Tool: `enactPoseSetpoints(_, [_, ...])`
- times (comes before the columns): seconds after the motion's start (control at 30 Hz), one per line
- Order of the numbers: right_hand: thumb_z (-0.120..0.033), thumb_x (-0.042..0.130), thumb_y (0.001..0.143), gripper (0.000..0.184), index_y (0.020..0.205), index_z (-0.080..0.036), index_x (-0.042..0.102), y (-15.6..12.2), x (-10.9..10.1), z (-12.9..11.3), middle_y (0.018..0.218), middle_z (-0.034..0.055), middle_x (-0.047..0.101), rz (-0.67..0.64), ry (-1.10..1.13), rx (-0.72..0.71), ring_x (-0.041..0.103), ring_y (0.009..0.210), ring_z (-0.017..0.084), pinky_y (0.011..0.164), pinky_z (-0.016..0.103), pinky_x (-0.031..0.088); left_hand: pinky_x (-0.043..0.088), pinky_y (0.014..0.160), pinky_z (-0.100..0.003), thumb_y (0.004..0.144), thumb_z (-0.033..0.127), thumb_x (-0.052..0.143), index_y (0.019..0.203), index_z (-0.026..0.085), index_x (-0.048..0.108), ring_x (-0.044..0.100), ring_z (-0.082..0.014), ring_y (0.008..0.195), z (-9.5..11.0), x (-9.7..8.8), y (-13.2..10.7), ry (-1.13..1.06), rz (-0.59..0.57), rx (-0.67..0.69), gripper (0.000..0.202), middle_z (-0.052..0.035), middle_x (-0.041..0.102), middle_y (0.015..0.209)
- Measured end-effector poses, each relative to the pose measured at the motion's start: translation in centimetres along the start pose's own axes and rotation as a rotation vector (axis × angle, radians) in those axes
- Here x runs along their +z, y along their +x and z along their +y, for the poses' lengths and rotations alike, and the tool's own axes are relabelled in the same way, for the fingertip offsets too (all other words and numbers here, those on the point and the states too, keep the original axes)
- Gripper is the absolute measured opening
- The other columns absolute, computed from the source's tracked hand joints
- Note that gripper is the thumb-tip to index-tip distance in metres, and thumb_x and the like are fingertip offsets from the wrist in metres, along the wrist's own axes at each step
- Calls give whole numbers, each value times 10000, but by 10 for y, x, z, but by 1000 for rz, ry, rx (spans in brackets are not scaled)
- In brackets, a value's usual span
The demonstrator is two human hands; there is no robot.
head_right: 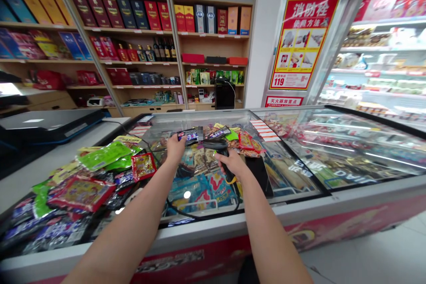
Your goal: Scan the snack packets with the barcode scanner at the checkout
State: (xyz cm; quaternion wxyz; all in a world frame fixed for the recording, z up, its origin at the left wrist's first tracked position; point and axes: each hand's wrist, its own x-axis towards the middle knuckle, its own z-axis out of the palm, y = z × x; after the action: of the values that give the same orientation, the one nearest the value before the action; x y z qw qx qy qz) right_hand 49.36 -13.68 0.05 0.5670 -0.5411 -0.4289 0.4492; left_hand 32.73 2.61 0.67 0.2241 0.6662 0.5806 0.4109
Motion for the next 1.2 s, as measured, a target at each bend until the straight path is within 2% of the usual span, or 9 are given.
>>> enactPoseSetpoints(0.37, [-458, 779, 671, 378, 660, -205, 499, 1, 0, 2, 509, -49, 545, -5, -37, 11, 470, 388, 92, 376, 224, 380, 491, 815, -314, 879, 294, 517, 993, 134, 677, 680, -256, 947, 4, 0, -5, 70, -26, -6, 253, -140, 728, 979])
enactPoseSetpoints(0.7, [-467, 772, 684, 381, 645, -199, 504, 4, -5, 10, 510, -51, 542, 2, -14, 32, 477, 391, 88, 386, 223, 398, 495, 824, -317, 877, 301, 522, 966, 171, 678, 675, -254, 956, 8, -2, -8, 88, -29, -23, 221, -110, 725, 966])
enactPoseSetpoints(0.9, [-495, 801, 621, 424, 740, -205, 516, 4, 5, 5, 533, -64, 568, -18, 19, 46, 478, 381, 88, 369, 217, 389, 492, 810, -301, 866, 291, 543, 944, 158, 678, 676, -248, 933, 8, -6, -9, 20, -30, -44, 205, -113, 727, 939])
enactPoseSetpoints(1.03, [-494, 806, 601, 439, 753, -205, 512, 4, 15, -1, 525, -65, 567, -64, -16, 53, 475, 373, 89, 370, 220, 397, 493, 803, -299, 854, 289, 544, 912, 158, 676, 670, -232, 889, -1, -26, -3, -31, -12, -17, 195, -103, 728, 904])
enactPoseSetpoints(1.2, [-471, 805, 608, 414, 745, -204, 520, 8, 42, -12, 522, -60, 571, -170, -33, 15, 486, 387, 89, 375, 209, 388, 486, 827, -317, 853, 295, 525, 897, 177, 664, 664, -247, 925, -30, -80, 3, 99, 123, -26, 188, -96, 720, 902])
